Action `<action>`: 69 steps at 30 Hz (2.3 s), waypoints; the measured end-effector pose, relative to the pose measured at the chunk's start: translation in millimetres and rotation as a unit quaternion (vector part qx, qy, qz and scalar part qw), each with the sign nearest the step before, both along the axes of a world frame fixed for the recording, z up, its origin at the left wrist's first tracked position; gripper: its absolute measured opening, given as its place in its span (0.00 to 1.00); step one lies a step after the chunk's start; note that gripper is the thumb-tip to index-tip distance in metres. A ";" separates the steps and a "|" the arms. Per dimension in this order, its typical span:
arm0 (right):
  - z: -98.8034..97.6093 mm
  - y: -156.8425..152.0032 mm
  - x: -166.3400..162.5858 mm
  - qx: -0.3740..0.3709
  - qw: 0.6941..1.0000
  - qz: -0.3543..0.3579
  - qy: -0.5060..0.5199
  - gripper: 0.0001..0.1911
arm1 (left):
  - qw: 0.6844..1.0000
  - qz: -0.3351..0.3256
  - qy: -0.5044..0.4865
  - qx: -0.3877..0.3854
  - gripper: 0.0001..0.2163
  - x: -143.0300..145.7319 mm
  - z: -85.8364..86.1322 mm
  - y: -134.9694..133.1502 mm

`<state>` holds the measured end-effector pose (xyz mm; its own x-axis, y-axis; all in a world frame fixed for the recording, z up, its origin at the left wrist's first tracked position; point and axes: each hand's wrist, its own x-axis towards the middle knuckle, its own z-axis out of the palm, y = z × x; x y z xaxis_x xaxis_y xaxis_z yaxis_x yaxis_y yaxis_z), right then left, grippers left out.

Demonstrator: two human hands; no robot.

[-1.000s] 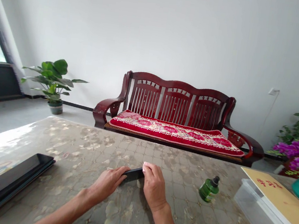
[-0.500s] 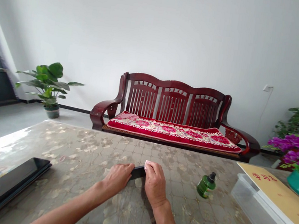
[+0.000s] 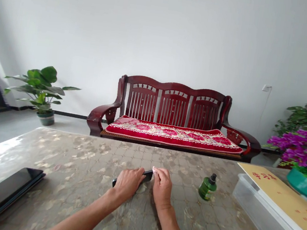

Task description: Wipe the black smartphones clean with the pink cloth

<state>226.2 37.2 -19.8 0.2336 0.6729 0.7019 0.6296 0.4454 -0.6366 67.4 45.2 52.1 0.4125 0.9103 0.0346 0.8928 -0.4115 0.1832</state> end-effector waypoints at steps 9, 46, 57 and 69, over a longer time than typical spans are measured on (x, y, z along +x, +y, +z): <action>1.1 -1.1 -10.2 0.004 0.999 0.014 0.043 0.14 | 0.999 0.018 -0.036 0.006 0.11 -14.4 4.7 -4.0; 52.1 -24.0 -46.7 0.054 0.995 0.043 0.066 0.13 | 0.959 -0.055 -0.269 0.070 0.05 -36.1 41.2 -0.3; 22.1 -21.8 -47.3 0.046 0.994 0.074 -0.062 0.13 | 0.962 0.004 -0.262 0.076 0.04 -82.3 24.2 -14.9; 26.9 -25.4 -63.4 0.046 0.988 0.113 -0.097 0.16 | 0.936 0.064 -0.336 0.088 0.08 -106.8 -9.3 -31.1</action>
